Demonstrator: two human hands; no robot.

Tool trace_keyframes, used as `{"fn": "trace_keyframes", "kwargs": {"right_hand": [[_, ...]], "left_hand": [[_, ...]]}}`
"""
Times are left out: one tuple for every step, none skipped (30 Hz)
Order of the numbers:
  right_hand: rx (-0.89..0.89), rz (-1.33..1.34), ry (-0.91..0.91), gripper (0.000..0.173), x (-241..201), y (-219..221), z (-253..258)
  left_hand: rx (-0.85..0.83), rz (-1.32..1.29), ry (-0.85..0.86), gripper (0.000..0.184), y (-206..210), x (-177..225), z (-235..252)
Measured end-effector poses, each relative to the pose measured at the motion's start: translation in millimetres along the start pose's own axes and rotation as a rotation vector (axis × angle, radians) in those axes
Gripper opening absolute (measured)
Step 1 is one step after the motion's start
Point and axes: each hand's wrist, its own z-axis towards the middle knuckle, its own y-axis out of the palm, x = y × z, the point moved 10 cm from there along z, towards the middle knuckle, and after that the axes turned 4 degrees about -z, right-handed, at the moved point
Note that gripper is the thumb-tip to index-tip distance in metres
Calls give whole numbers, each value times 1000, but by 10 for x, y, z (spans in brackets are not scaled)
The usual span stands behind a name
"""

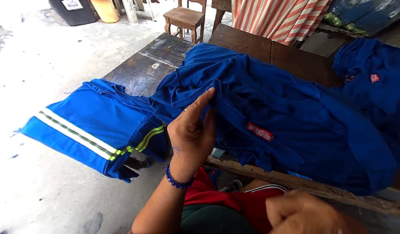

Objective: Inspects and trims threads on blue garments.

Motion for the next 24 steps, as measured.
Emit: {"fn": "trace_keyframes", "kwargs": {"right_hand": [[175,-173,45,11,33,-141,-48],[373,-381,88,10,50,-297,-112],[574,-593,109,16,44,-441,-196],[740,-789,112,22,18,-547,-283],[845,-966,113,27,-12,-613,-346],[889,-1122,129,31,-28,-655,-374],[896,-1254,160,31,-31,-681,-381],[878,-1352,203,28,-23,-697,-380],[853,-1402,236,25,-8,-712,-380],[829,-1419,256,24,4,-725,-382],[807,-1423,268,25,12,-734,-384],[787,-1421,273,27,14,-739,-384],[768,-1423,278,29,16,-743,-381],[751,-1432,279,30,21,-745,-376],[735,-1440,279,28,29,-748,-370],[728,-1441,275,25,34,-756,-365],[734,-1417,267,19,31,-778,-368],[749,-1365,256,15,14,-821,-383],[764,-1291,245,15,-16,-889,-407],[775,-1213,233,16,-60,-978,-436],[783,-1163,225,18,-109,-1081,-463],[793,-1150,225,20,-150,-1196,-484],[809,-1165,242,23,-167,-1319,-492],[837,-1184,275,25,-143,-1443,-488]], "left_hand": [[-2,-3,-16,36,6,-7,10],[-7,-4,-29,36,22,-16,18],[-16,3,-37,37,43,-18,25],[-32,19,-37,35,65,-13,33],[-42,38,-26,33,86,-2,45],[-44,61,-11,31,102,10,60],[-44,85,8,29,116,25,82],[-48,111,25,27,130,42,108],[-54,136,37,24,148,58,139],[-54,156,47,23,164,69,174],[-50,173,53,21,178,72,206],[-41,183,54,19,188,66,233],[-33,194,51,16,199,61,259],[-30,209,43,15,211,56,281],[-29,221,34,14,224,56,302],[-32,233,24,13,237,60,322],[-40,247,17,12,249,69,340],[-55,258,12,13,258,75,358],[-74,269,6,13,263,70,372],[-100,289,-6,13,268,52,383],[-139,323,-26,13,277,19,391],[-186,362,-53,13,295,-29,395],[-238,401,-86,14,325,-84,393],[-291,440,-118,14,362,-142,386]]}}
